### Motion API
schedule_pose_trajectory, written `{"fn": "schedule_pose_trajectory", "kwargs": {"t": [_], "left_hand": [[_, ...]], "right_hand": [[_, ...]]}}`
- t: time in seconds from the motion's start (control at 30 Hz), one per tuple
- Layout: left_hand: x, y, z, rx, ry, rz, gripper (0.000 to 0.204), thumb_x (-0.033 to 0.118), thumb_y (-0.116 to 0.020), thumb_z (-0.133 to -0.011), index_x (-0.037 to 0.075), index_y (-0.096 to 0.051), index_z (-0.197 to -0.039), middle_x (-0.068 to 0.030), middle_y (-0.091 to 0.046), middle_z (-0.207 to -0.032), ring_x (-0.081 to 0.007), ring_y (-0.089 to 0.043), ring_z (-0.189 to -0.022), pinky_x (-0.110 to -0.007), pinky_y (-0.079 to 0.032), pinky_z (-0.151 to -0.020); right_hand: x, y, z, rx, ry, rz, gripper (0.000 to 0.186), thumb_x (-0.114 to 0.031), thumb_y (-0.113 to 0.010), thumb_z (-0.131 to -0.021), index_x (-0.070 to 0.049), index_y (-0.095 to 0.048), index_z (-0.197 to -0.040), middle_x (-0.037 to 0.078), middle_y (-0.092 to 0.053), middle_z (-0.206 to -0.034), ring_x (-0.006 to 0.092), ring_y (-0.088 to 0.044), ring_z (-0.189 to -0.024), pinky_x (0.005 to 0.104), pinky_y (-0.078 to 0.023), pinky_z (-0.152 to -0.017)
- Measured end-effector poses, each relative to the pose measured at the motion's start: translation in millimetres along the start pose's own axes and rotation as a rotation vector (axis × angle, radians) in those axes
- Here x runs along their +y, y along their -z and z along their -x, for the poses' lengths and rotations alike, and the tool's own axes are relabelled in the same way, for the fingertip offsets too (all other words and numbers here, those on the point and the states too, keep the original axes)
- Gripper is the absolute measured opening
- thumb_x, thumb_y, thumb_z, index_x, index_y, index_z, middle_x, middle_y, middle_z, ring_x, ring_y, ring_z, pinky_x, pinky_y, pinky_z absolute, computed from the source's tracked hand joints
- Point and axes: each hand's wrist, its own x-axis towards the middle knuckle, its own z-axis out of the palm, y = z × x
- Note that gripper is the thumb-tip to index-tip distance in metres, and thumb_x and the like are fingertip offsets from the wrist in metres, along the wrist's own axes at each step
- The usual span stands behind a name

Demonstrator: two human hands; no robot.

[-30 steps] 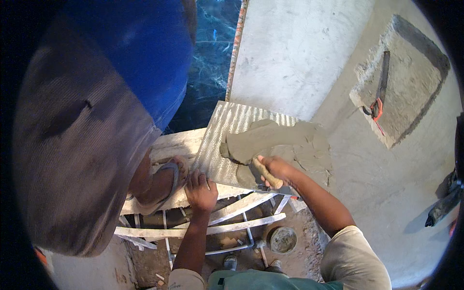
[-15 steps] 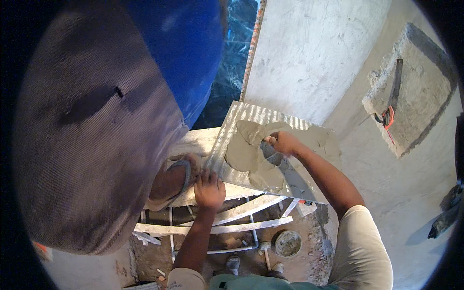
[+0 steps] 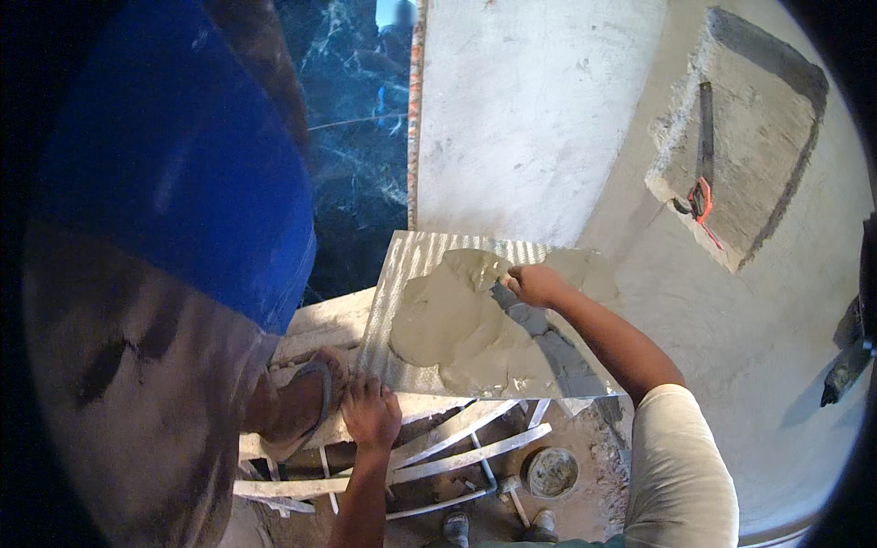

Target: The person applies mortar onto the back of a tile using a trowel, spreading the mixture across the surface before another person assists in holding the tile.

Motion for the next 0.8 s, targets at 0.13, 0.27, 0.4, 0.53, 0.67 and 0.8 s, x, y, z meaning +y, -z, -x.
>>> {"fn": "schedule_pose_trajectory", "kwargs": {"t": [0.13,0.27,0.4,0.53,0.67,0.8], "left_hand": [[-3.2,3.8,-0.7,0.009,-0.043,-0.032,0.03,0.019,-0.059,-0.08,0.004,-0.062,-0.105,-0.0174,-0.056,-0.12,-0.038,-0.051,-0.113,-0.051,-0.039,-0.096],[-6.1,7.5,2.9,0.0,-0.032,-0.092,0.029,0.018,-0.058,-0.081,0.004,-0.061,-0.106,-0.018,-0.056,-0.119,-0.0385,-0.051,-0.113,-0.051,-0.039,-0.097],[-10.4,7.4,1.6,0.012,-0.031,-0.126,0.028,0.018,-0.057,-0.082,0.004,-0.061,-0.105,-0.0186,-0.056,-0.118,-0.0387,-0.051,-0.113,-0.052,-0.039,-0.097],[21.3,-30.7,1.9,0.012,-0.091,-0.046,0.026,0.017,-0.057,-0.082,0.004,-0.061,-0.104,-0.0187,-0.056,-0.117,-0.0382,-0.05,-0.114,-0.052,-0.039,-0.097],[-22.4,2.6,5.3,-0.02,-0.016,-0.157,0.026,0.016,-0.058,-0.081,0.004,-0.061,-0.104,-0.0186,-0.056,-0.117,-0.0386,-0.05,-0.115,-0.051,-0.037,-0.098],[-8.8,1.3,3.9,0.033,-0.057,-0.121,0.027,0.016,-0.058,-0.081,0.002,-0.062,-0.105,-0.0188,-0.057,-0.117,-0.0393,-0.049,-0.115,-0.051,-0.037,-0.099]], "right_hand": [[45.1,-13.3,-11.4,0.058,-0.158,-0.085,0.045,-0.043,-0.047,-0.094,-0.003,-0.066,-0.103,0.024,-0.066,-0.098,0.0399,-0.064,-0.093,0.0498,-0.049,-0.081],[78.8,-11.4,3.9,-0.009,-0.411,-0.242,0.045,-0.042,-0.047,-0.095,-0.002,-0.067,-0.104,0.025,-0.065,-0.101,0.0399,-0.064,-0.093,0.0488,-0.049,-0.08],[100.0,-5.1,1.8,-0.08,-0.332,-0.126,0.045,-0.04,-0.049,-0.094,0.002,-0.067,-0.098,0.025,-0.066,-0.092,0.0365,-0.066,-0.079,0.0451,-0.052,-0.068],[155.7,-53.2,4.0,0.045,-0.312,-0.36,0.041,-0.037,-0.049,-0.097,0.002,-0.062,-0.088,0.018,-0.062,-0.068,0.0296,-0.063,-0.058,0.0371,-0.048,-0.044],[8.1,4.6,32.2,-0.266,-0.516,-1.149,0.042,-0.037,-0.05,-0.097,0.001,-0.062,-0.082,0.015,-0.059,-0.067,0.0228,-0.058,-0.048,0.0379,-0.049,-0.044],[82.5,37.0,81.2,-0.024,-0.599,-1.017,0.041,-0.04,-0.046,-0.098,-0.002,-0.06,-0.096,0.01,-0.057,-0.064,0.0196,-0.057,-0.044,0.0351,-0.046,-0.038]]}}
